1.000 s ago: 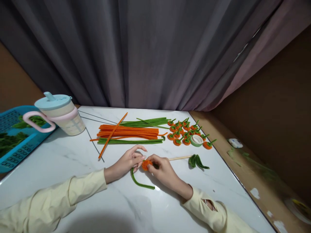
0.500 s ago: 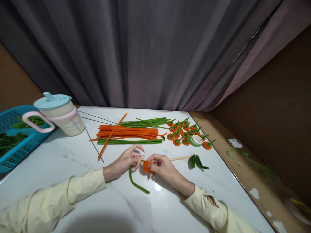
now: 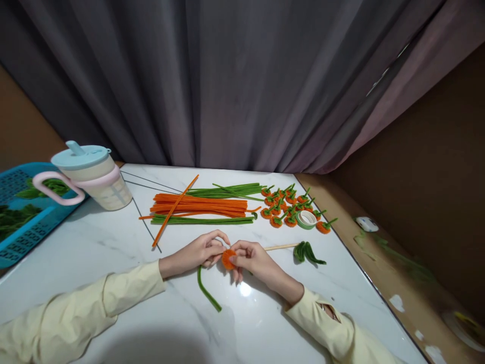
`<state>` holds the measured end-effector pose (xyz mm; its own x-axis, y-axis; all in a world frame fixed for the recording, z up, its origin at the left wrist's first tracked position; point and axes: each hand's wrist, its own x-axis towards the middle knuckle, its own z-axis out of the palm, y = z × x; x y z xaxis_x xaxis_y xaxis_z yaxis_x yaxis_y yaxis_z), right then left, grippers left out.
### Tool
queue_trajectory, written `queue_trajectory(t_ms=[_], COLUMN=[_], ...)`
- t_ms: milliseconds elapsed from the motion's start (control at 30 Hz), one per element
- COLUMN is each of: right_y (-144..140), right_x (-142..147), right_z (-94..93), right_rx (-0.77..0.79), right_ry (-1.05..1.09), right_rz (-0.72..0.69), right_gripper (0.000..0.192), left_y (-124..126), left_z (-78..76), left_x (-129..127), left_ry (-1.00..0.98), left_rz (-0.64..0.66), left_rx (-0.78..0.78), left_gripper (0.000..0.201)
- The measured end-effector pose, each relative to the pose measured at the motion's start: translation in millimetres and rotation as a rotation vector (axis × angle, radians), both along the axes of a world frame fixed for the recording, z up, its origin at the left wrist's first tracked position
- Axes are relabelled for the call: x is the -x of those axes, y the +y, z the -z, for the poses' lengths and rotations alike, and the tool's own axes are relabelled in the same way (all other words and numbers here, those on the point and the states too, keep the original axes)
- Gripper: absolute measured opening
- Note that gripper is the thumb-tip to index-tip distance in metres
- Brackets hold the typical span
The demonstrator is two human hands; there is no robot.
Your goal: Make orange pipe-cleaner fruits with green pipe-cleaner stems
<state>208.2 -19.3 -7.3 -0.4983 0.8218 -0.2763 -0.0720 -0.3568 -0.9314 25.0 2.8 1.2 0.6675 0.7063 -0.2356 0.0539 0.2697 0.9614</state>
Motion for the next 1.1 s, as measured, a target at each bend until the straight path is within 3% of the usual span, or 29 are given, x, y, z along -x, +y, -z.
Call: queue_trajectory(t_ms=[200, 567, 1100], right_y=[1, 0, 1], right_x=[-1, -2, -4], right_z=[4.8, 12.5, 13.0], right_rx=[-0.002, -0.032, -0.147], right_ry=[0.012, 0.001, -0.013], right_rz=[-0.005, -0.037, -0.101], right_gripper=[0.027, 0.024, 0.027], left_y=[2, 1, -2], left_z=[4.4, 5.9, -2.4], left_x=[3, 2, -1], left_ry=[-0.025, -0.041, 0.149], left_rz=[0.071, 0.066, 0.132], left_rx=[0.034, 0.048, -0.166], left_gripper=[0.025, 0.033, 0.035])
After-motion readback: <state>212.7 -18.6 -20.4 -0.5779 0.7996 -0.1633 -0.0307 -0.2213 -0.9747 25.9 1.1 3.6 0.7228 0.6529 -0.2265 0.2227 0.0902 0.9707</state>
